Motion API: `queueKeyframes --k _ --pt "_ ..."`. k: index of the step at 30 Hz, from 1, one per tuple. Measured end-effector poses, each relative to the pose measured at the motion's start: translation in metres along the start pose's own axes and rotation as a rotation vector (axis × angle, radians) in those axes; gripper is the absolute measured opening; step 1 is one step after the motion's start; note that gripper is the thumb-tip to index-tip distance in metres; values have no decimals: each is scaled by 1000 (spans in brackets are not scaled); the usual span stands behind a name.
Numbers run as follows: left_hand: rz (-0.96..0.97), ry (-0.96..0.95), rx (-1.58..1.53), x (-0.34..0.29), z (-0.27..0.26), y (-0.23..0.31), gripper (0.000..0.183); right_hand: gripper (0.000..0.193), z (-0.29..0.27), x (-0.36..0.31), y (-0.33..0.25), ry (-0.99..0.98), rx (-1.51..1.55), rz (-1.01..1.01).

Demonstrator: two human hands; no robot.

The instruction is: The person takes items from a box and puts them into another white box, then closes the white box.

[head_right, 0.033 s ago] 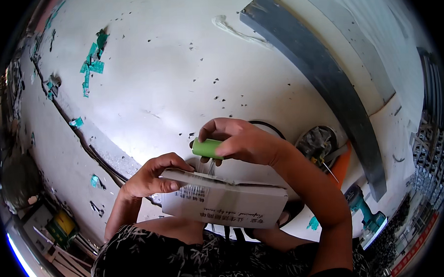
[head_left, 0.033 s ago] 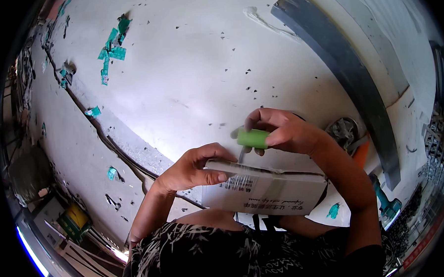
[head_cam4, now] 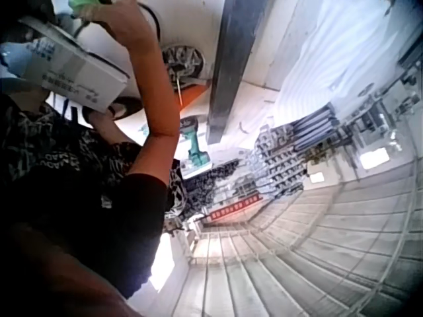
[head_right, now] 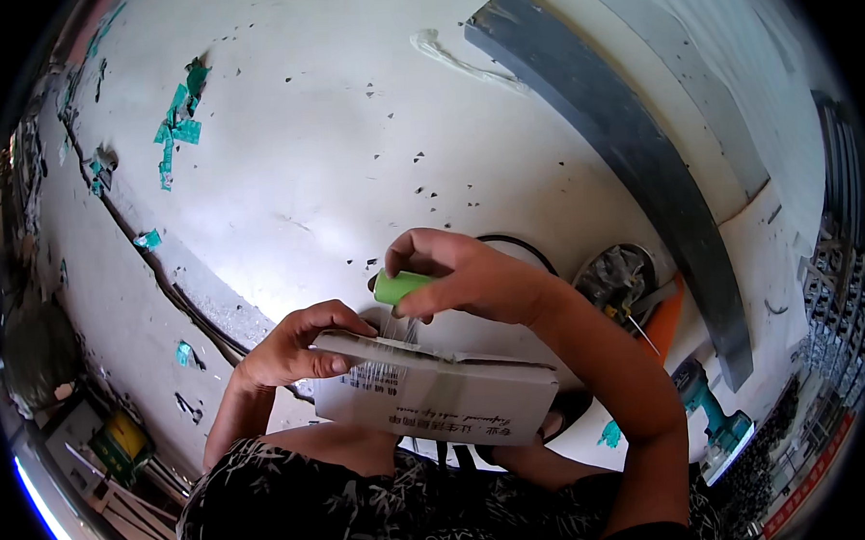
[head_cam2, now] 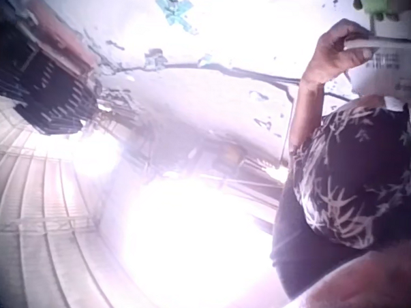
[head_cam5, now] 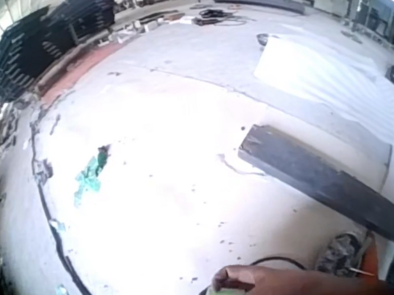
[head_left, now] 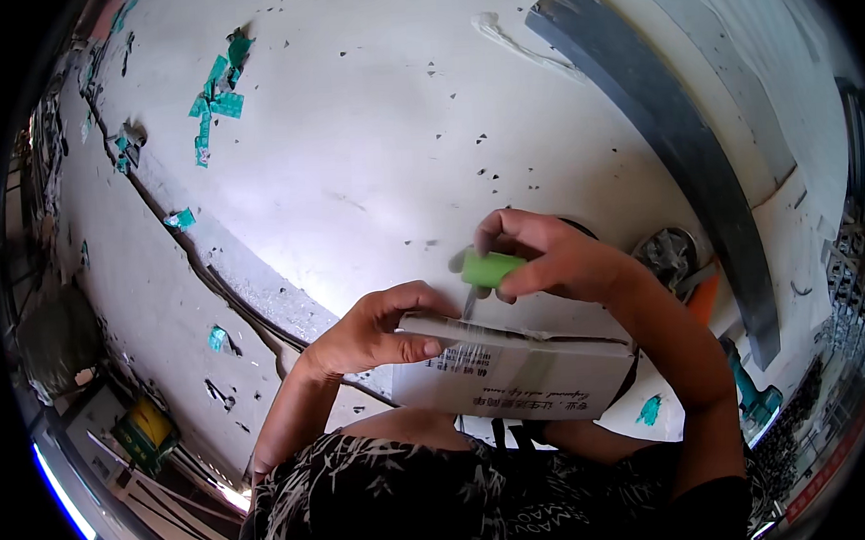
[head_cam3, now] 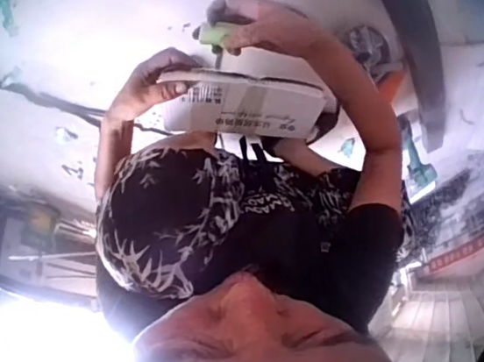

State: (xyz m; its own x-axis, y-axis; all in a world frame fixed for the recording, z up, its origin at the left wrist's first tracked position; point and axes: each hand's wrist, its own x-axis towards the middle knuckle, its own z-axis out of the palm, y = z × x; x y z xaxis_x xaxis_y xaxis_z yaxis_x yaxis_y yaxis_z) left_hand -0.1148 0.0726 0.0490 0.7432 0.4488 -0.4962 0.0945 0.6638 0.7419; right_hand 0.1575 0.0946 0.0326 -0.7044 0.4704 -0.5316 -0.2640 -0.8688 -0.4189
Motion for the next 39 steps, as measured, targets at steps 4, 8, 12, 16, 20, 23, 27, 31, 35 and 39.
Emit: queueKeyframes --k 4,8,12,16,20,23,27,31,35,39 --pt "-38 49 43 -4 4 -3 39 54 21 -2 -14 31 -688 -135" --pt "-40 116 222 -6 0 -7 37 47 14 -2 -22 172 -880 -171" --pt "-71 317 326 -8 -9 -23 34 31 13 -2 -10 172 -698 -193" --pt "-11 547 337 -11 -12 -38 35 36 32 0 30 178 -1148 -331" --pt "-1 687 133 -12 -16 -65 36 46 29 -3 59 263 -1135 -459" --pt "8 727 89 -15 -19 -88 38 48 33 -2 83 292 -971 -381" --pt "-6 719 140 -16 -26 -106 39 46 43 -7 114 513 -1177 -441" --pt "-18 609 572 -18 -46 -99 39 49 46 -21 118 468 -1341 -257" --pt "-58 377 855 -2 -47 -53 43 52 42 -22 121 431 -1138 -90" --pt "-157 268 1073 42 -18 -31 55 54 26 -12 139 380 -1065 -59"
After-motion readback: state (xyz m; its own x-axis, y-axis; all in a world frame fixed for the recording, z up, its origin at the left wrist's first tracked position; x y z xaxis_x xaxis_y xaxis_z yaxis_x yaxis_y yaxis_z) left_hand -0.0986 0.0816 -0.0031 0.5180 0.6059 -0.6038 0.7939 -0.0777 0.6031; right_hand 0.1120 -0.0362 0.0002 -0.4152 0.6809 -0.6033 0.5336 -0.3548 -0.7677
